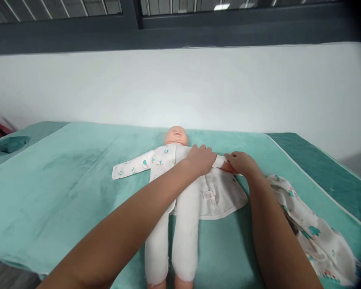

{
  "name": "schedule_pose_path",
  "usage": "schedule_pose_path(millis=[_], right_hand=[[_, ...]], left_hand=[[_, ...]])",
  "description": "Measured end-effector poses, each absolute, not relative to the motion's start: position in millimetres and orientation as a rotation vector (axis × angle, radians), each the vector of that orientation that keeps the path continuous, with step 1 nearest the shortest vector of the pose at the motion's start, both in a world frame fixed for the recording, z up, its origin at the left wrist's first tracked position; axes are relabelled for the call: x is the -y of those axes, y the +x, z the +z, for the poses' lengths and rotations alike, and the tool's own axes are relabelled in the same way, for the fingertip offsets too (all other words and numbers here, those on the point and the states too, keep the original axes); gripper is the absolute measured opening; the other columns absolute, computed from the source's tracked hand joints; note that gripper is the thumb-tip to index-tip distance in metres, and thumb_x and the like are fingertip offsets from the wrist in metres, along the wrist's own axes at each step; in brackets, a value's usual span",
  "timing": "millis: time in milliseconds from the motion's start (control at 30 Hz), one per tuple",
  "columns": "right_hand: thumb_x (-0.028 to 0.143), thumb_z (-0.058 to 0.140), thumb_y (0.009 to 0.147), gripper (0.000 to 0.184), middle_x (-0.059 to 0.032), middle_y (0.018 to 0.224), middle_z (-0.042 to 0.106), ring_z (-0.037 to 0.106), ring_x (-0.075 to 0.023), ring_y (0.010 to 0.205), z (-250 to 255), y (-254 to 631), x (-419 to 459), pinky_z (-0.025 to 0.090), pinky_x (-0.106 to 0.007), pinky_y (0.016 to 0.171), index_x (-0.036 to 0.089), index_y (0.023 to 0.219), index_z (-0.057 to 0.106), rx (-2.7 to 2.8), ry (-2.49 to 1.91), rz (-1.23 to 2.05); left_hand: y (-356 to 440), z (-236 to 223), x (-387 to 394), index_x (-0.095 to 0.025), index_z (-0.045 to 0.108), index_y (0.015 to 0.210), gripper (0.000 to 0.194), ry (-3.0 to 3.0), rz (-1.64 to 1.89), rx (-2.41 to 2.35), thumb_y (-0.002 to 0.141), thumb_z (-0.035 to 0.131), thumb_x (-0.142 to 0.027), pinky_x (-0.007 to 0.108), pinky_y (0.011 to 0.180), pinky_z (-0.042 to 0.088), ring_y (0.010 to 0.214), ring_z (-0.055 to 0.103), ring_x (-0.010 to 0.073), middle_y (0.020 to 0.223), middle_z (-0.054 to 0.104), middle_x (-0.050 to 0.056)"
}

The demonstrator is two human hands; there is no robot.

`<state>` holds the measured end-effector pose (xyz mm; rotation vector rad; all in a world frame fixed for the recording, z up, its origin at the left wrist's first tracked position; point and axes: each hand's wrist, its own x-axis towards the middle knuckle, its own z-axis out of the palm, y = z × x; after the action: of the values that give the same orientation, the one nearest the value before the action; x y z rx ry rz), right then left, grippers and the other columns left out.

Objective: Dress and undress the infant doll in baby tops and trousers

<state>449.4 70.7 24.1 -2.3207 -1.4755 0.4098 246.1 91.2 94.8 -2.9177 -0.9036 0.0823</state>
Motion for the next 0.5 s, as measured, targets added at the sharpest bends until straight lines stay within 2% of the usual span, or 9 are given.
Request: schedule_pose_path(millis=[167, 333, 400, 500], right_hand=[[0.045, 0.046, 0.092, 0.039, -0.0078, 0.075, 0.071, 0.064, -0.0184, 0.069, 25.6, 456.6, -70.8, 0.043, -0.026, 0.061, 0.019, 0.071, 0.065, 1.422, -2.203, 0.542], [0.042, 0.033, 0.097, 0.042, -0.0122, 0.087, 0.072, 0.065, -0.0184, 0.068, 29.0, 469.5, -68.2, 0.044, -0.026, 0.057, 0.017, 0.083, 0.063, 1.249, -2.144, 0.523], [0.041, 0.04, 0.095, 0.036, -0.0125, 0.08, 0.071, 0.064, -0.0196, 0.066, 27.1, 468.4, -69.3, 0.043, -0.027, 0.057, 0.018, 0.077, 0.062, 1.268, -2.129, 0.549], [0.046, 0.056, 0.088, 0.034, -0.0083, 0.068, 0.067, 0.06, -0.0192, 0.061, 23.9, 453.9, -69.5, 0.041, -0.029, 0.056, 0.02, 0.066, 0.058, 1.382, -2.115, 0.652]], left_hand=[[261.2, 83.3, -100.7, -0.017, 0.058, 0.121, 0.041, -2.888, 0.254, 0.979, 0.088, 0.06, -0.041, 0.048, 0.096, 0.043, 0.113, 0.057, 0.0302, 0.122, 0.063, 0.013], [245.8, 97.5, -109.0, -0.017, 0.056, 0.119, 0.037, -2.866, 0.094, 0.957, 0.089, 0.059, -0.038, 0.043, 0.086, 0.047, 0.107, 0.06, 0.0297, 0.115, 0.064, 0.012], [237.9, 105.7, -109.6, -0.016, 0.055, 0.12, 0.037, -2.849, 0.006, 0.964, 0.089, 0.058, -0.037, 0.042, 0.081, 0.048, 0.104, 0.061, 0.0297, 0.114, 0.064, 0.012], [232.0, 113.6, -107.3, -0.015, 0.053, 0.121, 0.036, -2.785, -0.079, 0.999, 0.088, 0.058, -0.029, 0.04, 0.076, 0.048, 0.1, 0.061, 0.0288, 0.112, 0.064, 0.012]])
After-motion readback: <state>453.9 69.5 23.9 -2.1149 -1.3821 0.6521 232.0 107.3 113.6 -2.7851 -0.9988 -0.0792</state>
